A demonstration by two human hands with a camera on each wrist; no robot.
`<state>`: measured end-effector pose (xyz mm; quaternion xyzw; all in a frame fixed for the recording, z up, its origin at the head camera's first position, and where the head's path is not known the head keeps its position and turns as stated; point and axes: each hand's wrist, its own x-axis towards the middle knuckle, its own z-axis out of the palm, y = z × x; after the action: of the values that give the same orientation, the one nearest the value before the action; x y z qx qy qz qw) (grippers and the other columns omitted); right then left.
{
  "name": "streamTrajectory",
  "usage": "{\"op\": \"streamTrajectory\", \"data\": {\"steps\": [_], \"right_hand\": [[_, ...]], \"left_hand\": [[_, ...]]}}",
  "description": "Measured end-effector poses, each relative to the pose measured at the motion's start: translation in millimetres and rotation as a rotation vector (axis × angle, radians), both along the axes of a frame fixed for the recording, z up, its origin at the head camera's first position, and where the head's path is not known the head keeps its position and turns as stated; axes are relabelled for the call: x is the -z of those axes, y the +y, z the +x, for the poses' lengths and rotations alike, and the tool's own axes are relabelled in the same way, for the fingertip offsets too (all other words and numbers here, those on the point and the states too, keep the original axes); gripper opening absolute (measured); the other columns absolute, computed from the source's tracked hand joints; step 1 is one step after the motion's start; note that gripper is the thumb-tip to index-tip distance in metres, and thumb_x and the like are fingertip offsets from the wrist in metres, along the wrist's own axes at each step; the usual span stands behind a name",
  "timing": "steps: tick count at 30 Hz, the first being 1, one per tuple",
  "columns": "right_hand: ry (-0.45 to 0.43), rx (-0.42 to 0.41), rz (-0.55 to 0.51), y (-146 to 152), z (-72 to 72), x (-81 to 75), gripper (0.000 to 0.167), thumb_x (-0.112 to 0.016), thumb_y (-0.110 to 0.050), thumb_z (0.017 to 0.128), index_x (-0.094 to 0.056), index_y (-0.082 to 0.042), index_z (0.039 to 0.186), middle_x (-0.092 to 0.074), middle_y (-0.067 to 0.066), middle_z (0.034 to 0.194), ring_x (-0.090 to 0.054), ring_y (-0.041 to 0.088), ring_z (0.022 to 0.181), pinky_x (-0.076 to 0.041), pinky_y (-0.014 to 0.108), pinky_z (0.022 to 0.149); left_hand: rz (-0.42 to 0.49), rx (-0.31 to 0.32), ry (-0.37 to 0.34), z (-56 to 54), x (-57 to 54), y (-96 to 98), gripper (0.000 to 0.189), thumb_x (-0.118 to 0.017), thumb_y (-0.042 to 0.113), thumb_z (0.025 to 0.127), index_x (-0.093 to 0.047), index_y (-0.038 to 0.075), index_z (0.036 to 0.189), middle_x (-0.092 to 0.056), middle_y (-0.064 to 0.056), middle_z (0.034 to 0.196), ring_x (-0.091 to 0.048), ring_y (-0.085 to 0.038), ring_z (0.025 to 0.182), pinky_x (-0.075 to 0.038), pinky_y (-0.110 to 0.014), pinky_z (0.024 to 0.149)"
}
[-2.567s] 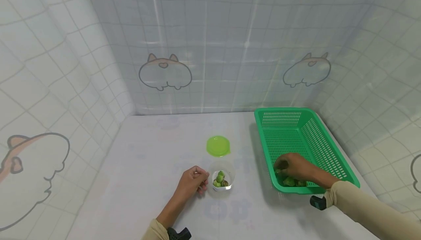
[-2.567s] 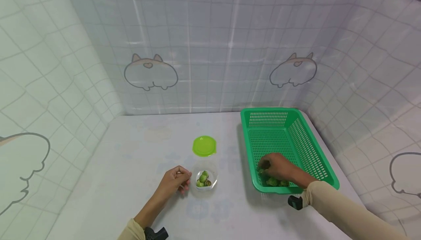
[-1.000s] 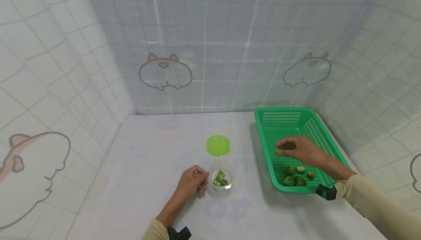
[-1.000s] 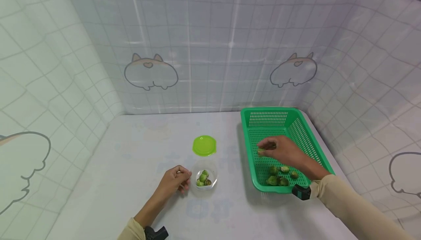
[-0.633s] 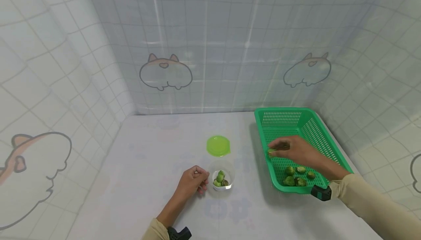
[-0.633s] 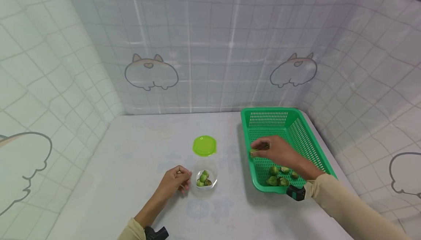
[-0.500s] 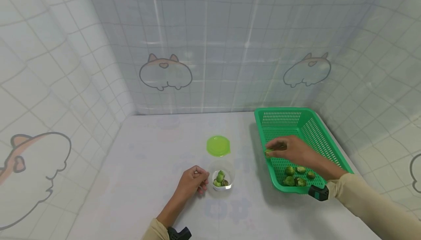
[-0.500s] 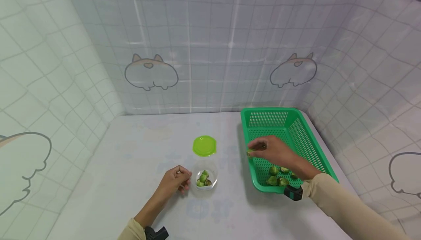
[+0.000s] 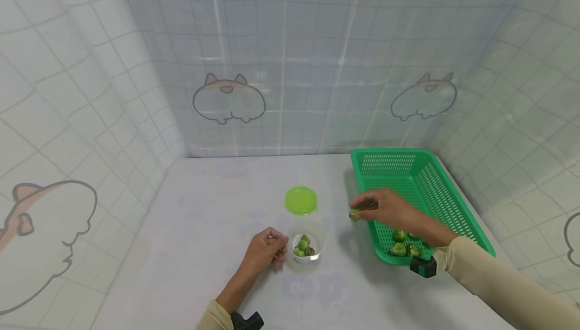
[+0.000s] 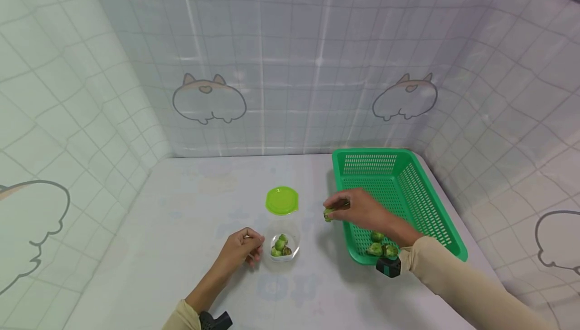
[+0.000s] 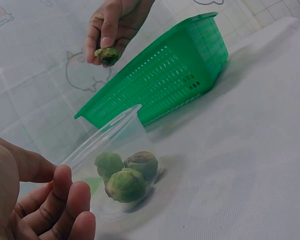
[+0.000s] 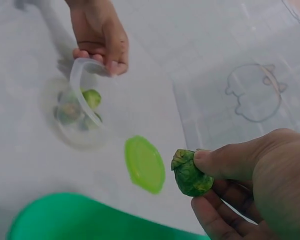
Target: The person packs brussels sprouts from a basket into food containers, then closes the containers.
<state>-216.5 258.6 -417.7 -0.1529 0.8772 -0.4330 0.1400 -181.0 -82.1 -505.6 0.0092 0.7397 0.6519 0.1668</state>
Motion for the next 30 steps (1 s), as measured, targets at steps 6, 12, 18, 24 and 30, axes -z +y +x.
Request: {"op": "streamTrajectory", "data": {"steps": [6, 12, 18, 24, 30], "right_hand": [[0.018, -0.063, 0.018, -20.6, -2.4, 7.9, 0.022, -0.076, -0.016, 0.091, -0.074, -0.013, 0.112, -0.073, 0.004, 0.111, -0.069, 0.020, 0.102, -0.056, 0.029, 0.079], [0.008, -0.108, 0.012, -42.1, -6.0, 20.6, 0.021, -0.078, -0.013, 0.089, -0.074, -0.013, 0.109, -0.073, 0.001, 0.107, -0.071, 0.016, 0.097, -0.057, 0.027, 0.078], [0.004, -0.143, 0.004, -65.1, -6.5, 23.3, 0.019, -0.078, -0.011, 0.088, -0.074, -0.014, 0.107, -0.073, 0.000, 0.105, -0.071, 0.016, 0.099, -0.058, 0.026, 0.080], [0.032, -0.213, 0.019, -83.0, -9.9, 30.5, 0.019, -0.077, -0.005, 0.088, -0.074, -0.012, 0.105, -0.073, 0.003, 0.106, -0.071, 0.016, 0.098, -0.057, 0.024, 0.082], [0.039, -0.264, 0.067, -96.5, -13.1, 38.5, 0.022, -0.077, -0.001, 0.086, -0.074, -0.012, 0.105, -0.072, 0.006, 0.108, -0.070, 0.016, 0.098, -0.056, 0.023, 0.083]], "left_hand": [[-0.010, 0.000, -0.006, -1.4, 2.8, 0.3, 0.015, -0.064, 0.011, 0.098, -0.061, -0.004, 0.100, -0.068, -0.021, 0.079, -0.061, -0.020, 0.061, -0.056, -0.038, 0.056], [-0.017, -0.003, -0.005, -5.9, 16.2, -0.2, 0.018, -0.065, 0.015, 0.098, -0.061, -0.002, 0.100, -0.069, -0.018, 0.079, -0.062, -0.019, 0.060, -0.056, -0.037, 0.055], [-0.025, -0.007, -0.013, -3.4, 7.5, 0.5, 0.016, -0.064, 0.013, 0.098, -0.061, -0.003, 0.100, -0.068, -0.017, 0.077, -0.061, -0.020, 0.060, -0.056, -0.038, 0.056], [-0.022, -0.006, -0.014, -3.7, 9.4, 0.4, 0.016, -0.064, 0.013, 0.099, -0.060, -0.003, 0.100, -0.068, -0.018, 0.077, -0.061, -0.018, 0.060, -0.056, -0.035, 0.055], [0.015, 0.008, -0.016, -0.8, 0.7, -0.6, 0.017, -0.064, 0.012, 0.098, -0.060, -0.005, 0.101, -0.068, -0.018, 0.078, -0.062, -0.019, 0.061, -0.056, -0.037, 0.057]]}}
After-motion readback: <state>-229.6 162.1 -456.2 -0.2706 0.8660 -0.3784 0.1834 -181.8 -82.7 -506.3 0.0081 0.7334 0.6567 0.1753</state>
